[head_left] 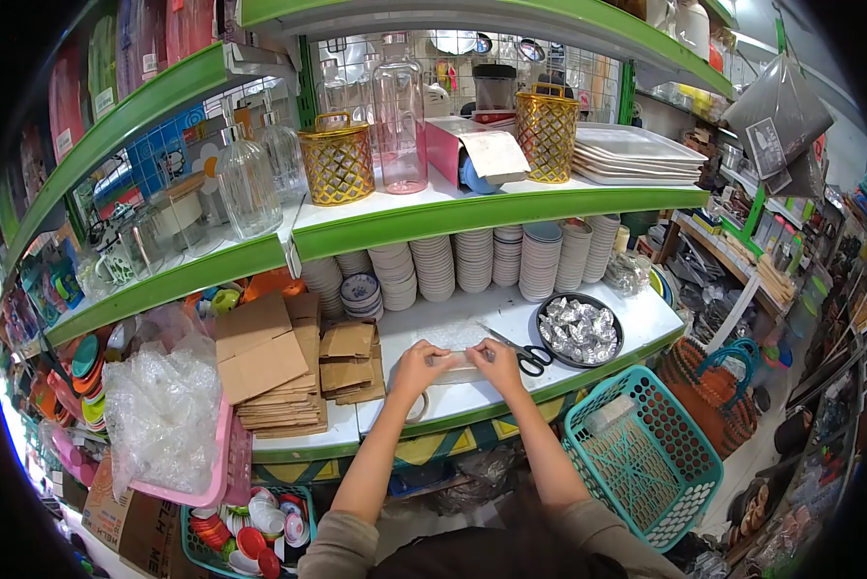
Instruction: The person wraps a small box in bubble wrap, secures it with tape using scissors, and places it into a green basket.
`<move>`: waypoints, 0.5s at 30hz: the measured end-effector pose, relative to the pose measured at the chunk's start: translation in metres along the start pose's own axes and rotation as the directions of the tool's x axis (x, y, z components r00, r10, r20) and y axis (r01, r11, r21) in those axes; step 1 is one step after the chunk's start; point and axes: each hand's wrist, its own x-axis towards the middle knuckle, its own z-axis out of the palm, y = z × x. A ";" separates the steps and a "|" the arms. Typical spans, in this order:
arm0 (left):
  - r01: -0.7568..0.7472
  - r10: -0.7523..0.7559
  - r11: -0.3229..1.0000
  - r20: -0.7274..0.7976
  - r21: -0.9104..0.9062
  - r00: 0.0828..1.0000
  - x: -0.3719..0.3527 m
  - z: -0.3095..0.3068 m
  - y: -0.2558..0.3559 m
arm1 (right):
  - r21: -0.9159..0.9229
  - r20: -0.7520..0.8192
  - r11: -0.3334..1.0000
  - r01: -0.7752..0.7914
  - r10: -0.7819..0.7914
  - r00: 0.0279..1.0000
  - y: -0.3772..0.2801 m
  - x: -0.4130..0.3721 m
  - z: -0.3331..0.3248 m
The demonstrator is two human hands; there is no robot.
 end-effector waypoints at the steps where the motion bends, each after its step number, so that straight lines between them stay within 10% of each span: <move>1: -0.001 0.001 1.000 0.000 0.000 1.000 -0.003 0.000 -0.003 | 0.054 0.063 0.998 -0.044 0.041 0.997 -0.004 -0.003 -0.004; 7: -0.179 0.177 0.983 0.085 0.025 0.981 -0.009 -0.006 -0.015 | 0.147 0.099 0.961 0.233 -0.249 0.963 0.004 -0.014 -0.019; 15: -0.109 0.093 0.980 0.098 0.169 0.991 -0.011 -0.004 -0.016 | 0.079 0.191 0.996 0.030 -0.045 0.981 0.010 -0.012 -0.014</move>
